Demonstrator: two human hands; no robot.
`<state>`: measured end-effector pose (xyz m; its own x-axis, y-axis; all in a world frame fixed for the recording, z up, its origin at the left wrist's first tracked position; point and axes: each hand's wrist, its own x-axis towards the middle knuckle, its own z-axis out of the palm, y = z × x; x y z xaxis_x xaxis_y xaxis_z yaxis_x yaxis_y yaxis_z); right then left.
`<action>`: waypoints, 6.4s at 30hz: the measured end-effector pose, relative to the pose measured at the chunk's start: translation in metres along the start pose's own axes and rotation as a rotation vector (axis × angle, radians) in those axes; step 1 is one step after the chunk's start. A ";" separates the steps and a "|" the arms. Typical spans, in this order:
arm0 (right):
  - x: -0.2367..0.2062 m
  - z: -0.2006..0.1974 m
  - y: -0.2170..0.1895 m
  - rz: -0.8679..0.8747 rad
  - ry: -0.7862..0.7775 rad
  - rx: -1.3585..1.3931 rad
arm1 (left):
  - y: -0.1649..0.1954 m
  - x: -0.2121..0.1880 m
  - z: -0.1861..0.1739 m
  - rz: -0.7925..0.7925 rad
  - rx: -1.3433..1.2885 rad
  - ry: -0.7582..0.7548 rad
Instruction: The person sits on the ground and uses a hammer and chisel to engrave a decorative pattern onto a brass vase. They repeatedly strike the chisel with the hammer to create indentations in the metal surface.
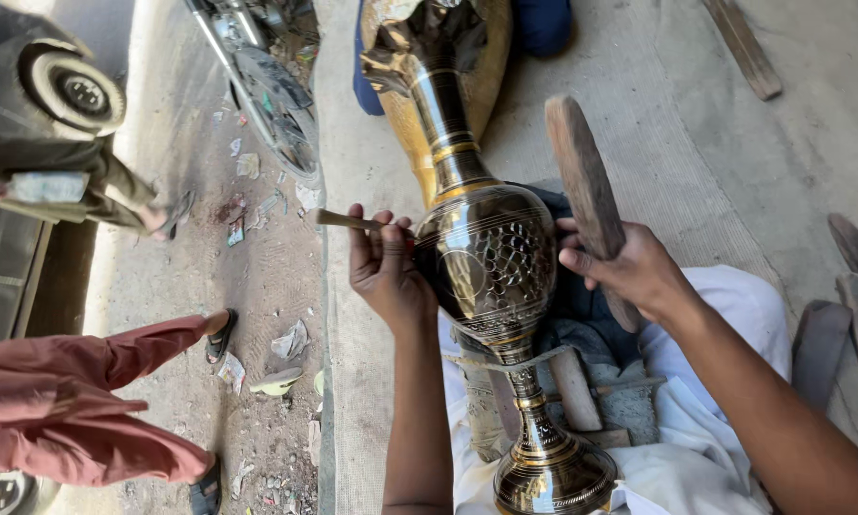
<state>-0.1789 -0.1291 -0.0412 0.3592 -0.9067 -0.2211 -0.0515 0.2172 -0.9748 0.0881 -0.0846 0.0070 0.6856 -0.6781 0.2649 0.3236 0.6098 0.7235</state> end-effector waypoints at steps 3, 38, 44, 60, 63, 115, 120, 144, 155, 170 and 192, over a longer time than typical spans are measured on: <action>0.024 0.013 0.001 0.000 -0.099 -0.009 | 0.004 0.001 -0.008 -0.028 0.084 0.020; -0.068 0.013 0.021 -0.313 0.270 -0.229 | 0.051 -0.028 -0.016 -0.006 0.657 -0.666; -0.061 0.019 -0.031 -0.386 0.387 -1.012 | 0.060 -0.017 -0.014 0.142 0.749 -0.871; -0.055 0.028 -0.153 -0.564 0.123 -0.986 | 0.063 -0.031 -0.018 0.191 0.825 -0.766; -0.058 0.026 -0.187 -0.593 0.014 -1.231 | 0.050 -0.047 -0.019 0.298 0.788 -0.596; -0.060 -0.010 -0.116 -0.446 0.339 -0.333 | 0.044 -0.031 -0.002 0.196 0.782 -0.883; -0.076 -0.006 -0.110 -0.439 0.349 -0.539 | 0.048 -0.028 0.004 0.161 0.875 -0.926; -0.107 0.026 0.038 -0.443 0.578 -0.632 | 0.042 0.002 0.030 0.295 1.078 -1.623; -0.067 -0.005 -0.014 -0.454 0.379 -1.207 | 0.013 -0.063 -0.012 0.235 0.659 -0.495; -0.041 0.010 -0.200 -0.660 0.048 -1.370 | 0.011 -0.084 -0.007 0.334 0.789 -0.366; -0.023 0.002 -0.194 -0.855 -0.042 -1.340 | -0.020 -0.089 -0.003 0.520 0.729 -0.281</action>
<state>-0.1752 -0.1502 0.1531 0.7346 -0.5741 0.3617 -0.5694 -0.8115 -0.1315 0.0229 -0.0350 -0.0328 0.4156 -0.5247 0.7430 -0.5335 0.5210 0.6663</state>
